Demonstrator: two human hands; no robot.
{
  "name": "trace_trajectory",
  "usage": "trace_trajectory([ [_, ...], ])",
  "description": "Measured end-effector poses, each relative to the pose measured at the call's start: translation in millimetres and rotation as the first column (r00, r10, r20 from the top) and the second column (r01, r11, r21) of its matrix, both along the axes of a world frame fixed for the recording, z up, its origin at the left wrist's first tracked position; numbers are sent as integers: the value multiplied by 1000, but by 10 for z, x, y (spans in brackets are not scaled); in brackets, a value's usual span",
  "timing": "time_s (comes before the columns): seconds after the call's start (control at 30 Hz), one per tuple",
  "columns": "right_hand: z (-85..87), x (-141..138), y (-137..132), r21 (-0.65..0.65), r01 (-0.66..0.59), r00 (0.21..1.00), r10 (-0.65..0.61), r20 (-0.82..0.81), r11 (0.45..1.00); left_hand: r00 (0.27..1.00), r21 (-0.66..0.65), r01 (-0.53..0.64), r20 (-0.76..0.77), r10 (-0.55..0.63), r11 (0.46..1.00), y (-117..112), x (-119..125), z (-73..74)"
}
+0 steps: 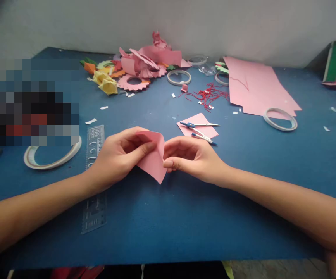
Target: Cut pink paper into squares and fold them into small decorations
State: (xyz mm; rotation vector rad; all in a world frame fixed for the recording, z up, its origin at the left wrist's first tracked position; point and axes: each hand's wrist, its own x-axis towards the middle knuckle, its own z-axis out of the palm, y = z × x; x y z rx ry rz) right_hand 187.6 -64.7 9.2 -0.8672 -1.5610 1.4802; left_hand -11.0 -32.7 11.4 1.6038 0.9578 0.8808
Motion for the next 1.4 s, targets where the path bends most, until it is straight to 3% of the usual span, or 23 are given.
trace_trajectory([
  [0.13, 12, -3, 3, -62, -56, 996, 51, -67, 997, 998, -41, 5, 64, -2, 999, -41, -3, 1],
  [0.23, 20, -9, 6, -120, -105, 993, 97, -68, 987, 999, -29, 53, 9, -53, 998, -53, -8, -9],
  [0.33, 31, -27, 4, -171, -107, 994, 103, -33, 980, 993, 136, 103, -79, -93, 985, -84, 4, -41],
  [0.43, 46, -52, -6, -177, -80, 997, 82, 1, 981, 987, 382, 123, -141, -73, 916, -140, 20, -79],
  [0.5, 51, -65, -15, -169, -66, 997, 71, 21, 983, 986, 444, 144, -143, -88, 884, -178, 23, -95],
  [0.63, 41, -59, -29, -98, -65, 994, 73, 79, 993, 984, 427, 172, -121, -132, 888, -216, 14, -92],
  [0.83, 30, -19, -29, 140, -131, 984, 112, 136, 981, 995, 413, 73, -93, -38, 908, -196, 10, -55],
  [0.93, 29, -13, -52, 162, -94, 973, 56, 223, 982, 999, 405, 1, -36, 15, 914, -172, 13, -47],
  [1.03, 27, -17, -82, 114, 24, 943, -61, 329, 993, 999, 349, -45, 30, 37, 936, -142, 13, -54],
  [1.23, 26, -49, -102, 203, 306, 841, -364, 401, 930, 994, 154, 113, -20, -111, 982, -134, 21, -90],
  [1.4, -8, -42, -123, 400, 314, 746, -484, 457, 861, 980, 190, 163, -144, -137, 968, -142, 27, -74],
])
